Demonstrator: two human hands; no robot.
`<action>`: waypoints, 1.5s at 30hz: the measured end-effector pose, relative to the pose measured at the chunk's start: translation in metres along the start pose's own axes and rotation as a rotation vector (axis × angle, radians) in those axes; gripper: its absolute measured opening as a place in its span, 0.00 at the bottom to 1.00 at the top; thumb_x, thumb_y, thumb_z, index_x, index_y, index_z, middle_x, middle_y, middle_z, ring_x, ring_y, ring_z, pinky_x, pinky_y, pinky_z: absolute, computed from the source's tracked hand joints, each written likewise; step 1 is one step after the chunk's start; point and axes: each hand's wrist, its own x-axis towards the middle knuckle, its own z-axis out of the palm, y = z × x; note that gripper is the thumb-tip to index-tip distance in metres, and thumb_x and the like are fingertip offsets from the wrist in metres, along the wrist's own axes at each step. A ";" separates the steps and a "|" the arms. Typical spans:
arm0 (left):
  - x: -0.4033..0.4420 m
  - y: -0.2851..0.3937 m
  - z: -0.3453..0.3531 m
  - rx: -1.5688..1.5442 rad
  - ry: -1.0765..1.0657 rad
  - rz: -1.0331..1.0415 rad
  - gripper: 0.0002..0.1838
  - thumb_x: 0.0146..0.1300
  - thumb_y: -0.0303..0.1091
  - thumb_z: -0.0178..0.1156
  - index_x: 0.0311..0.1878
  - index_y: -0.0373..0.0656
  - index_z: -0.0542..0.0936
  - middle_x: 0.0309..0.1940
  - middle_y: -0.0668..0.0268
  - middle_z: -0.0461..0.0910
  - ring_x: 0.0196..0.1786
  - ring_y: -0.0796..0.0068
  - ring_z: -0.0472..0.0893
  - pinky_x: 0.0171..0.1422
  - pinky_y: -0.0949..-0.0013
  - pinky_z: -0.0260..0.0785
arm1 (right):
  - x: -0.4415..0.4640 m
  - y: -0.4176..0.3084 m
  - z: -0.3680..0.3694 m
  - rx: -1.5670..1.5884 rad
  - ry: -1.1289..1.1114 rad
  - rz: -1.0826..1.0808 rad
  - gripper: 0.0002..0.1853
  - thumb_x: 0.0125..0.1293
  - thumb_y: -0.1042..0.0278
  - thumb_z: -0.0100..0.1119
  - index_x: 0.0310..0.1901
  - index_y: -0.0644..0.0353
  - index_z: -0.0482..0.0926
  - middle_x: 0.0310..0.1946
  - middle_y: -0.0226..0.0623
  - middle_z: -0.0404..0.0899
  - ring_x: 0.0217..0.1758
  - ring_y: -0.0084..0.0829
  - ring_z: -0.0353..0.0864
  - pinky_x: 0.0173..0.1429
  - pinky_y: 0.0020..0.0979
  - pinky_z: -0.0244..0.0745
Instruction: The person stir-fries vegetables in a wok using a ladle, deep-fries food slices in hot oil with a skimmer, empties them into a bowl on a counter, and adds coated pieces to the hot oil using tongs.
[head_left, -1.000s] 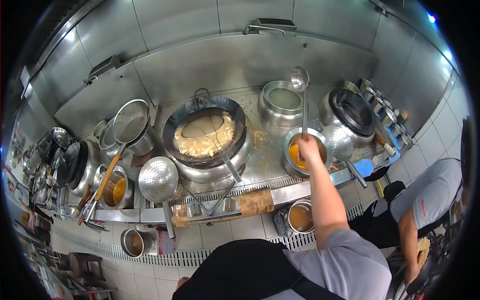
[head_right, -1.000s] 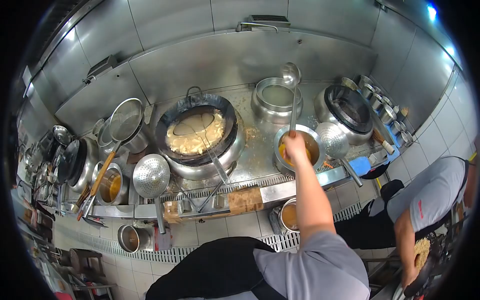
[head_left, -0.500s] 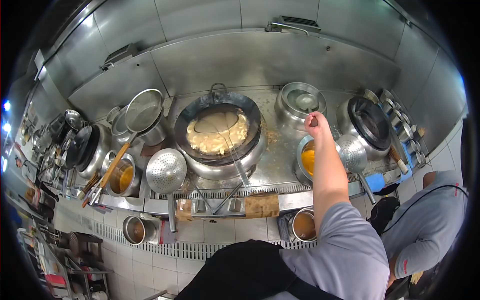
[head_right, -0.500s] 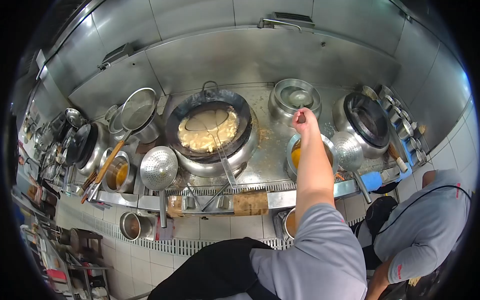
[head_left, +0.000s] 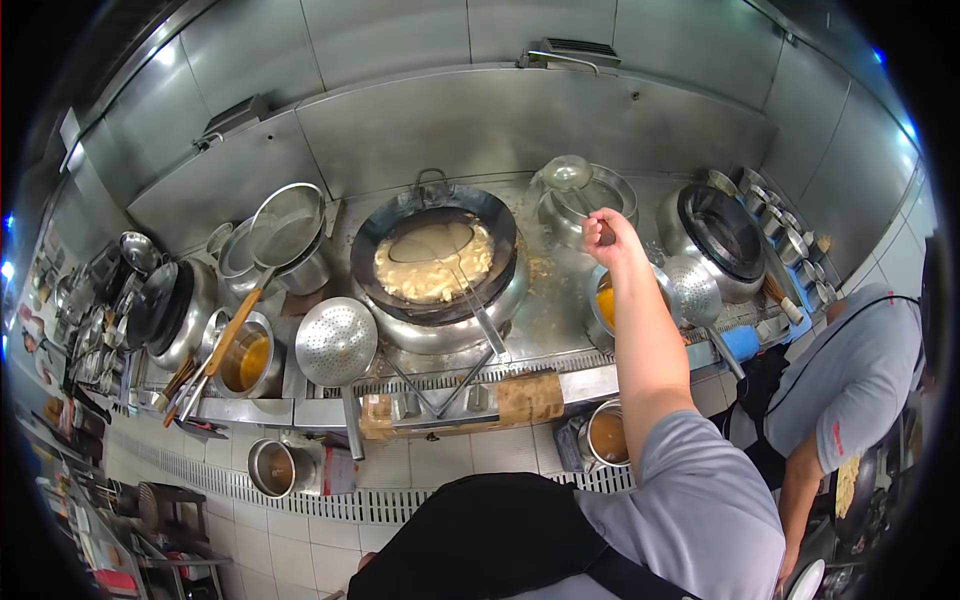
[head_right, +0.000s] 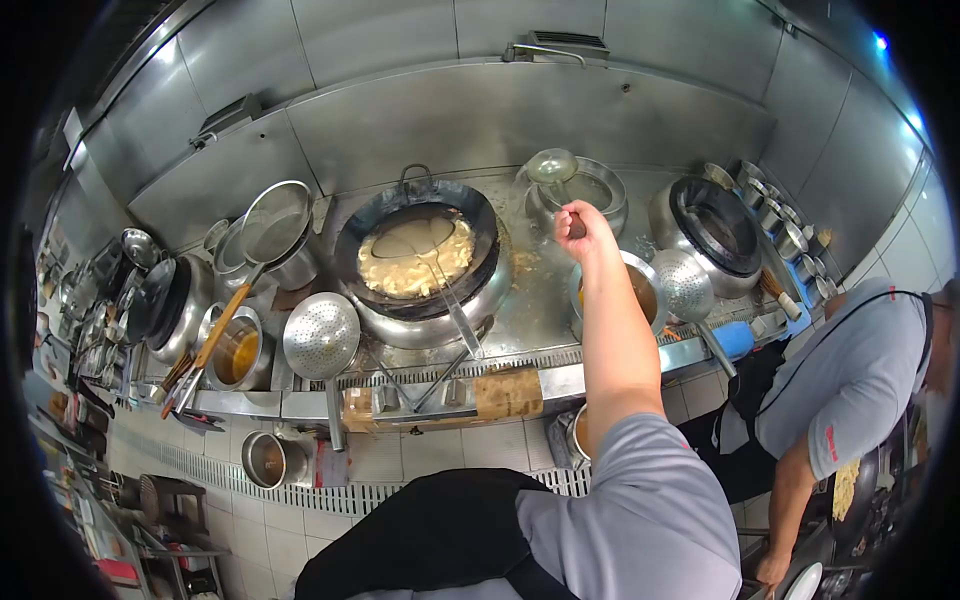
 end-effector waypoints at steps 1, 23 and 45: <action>0.001 -0.007 -0.001 0.006 -0.003 -0.001 0.15 0.58 0.44 0.54 0.38 0.43 0.80 0.34 0.55 0.82 0.42 0.56 0.82 0.44 0.57 0.74 | -0.005 0.006 0.000 -0.043 0.025 0.024 0.05 0.58 0.73 0.50 0.26 0.61 0.66 0.17 0.26 0.69 0.17 0.19 0.69 0.20 0.21 0.64; 0.016 -0.108 -0.020 0.073 -0.064 -0.009 0.17 0.57 0.47 0.54 0.41 0.46 0.81 0.38 0.54 0.82 0.46 0.53 0.81 0.49 0.55 0.73 | -0.125 0.237 -0.096 -1.906 0.729 -0.700 0.09 0.59 0.71 0.51 0.41 0.65 0.72 0.29 0.57 0.79 0.34 0.51 0.83 0.37 0.48 0.76; 0.025 -0.009 0.042 0.412 0.126 0.388 0.18 0.56 0.49 0.54 0.44 0.50 0.82 0.40 0.53 0.82 0.50 0.51 0.80 0.54 0.54 0.73 | -0.040 0.258 0.014 -2.489 0.167 -0.717 0.24 0.66 0.64 0.51 0.61 0.67 0.67 0.49 0.57 0.73 0.49 0.51 0.77 0.49 0.44 0.77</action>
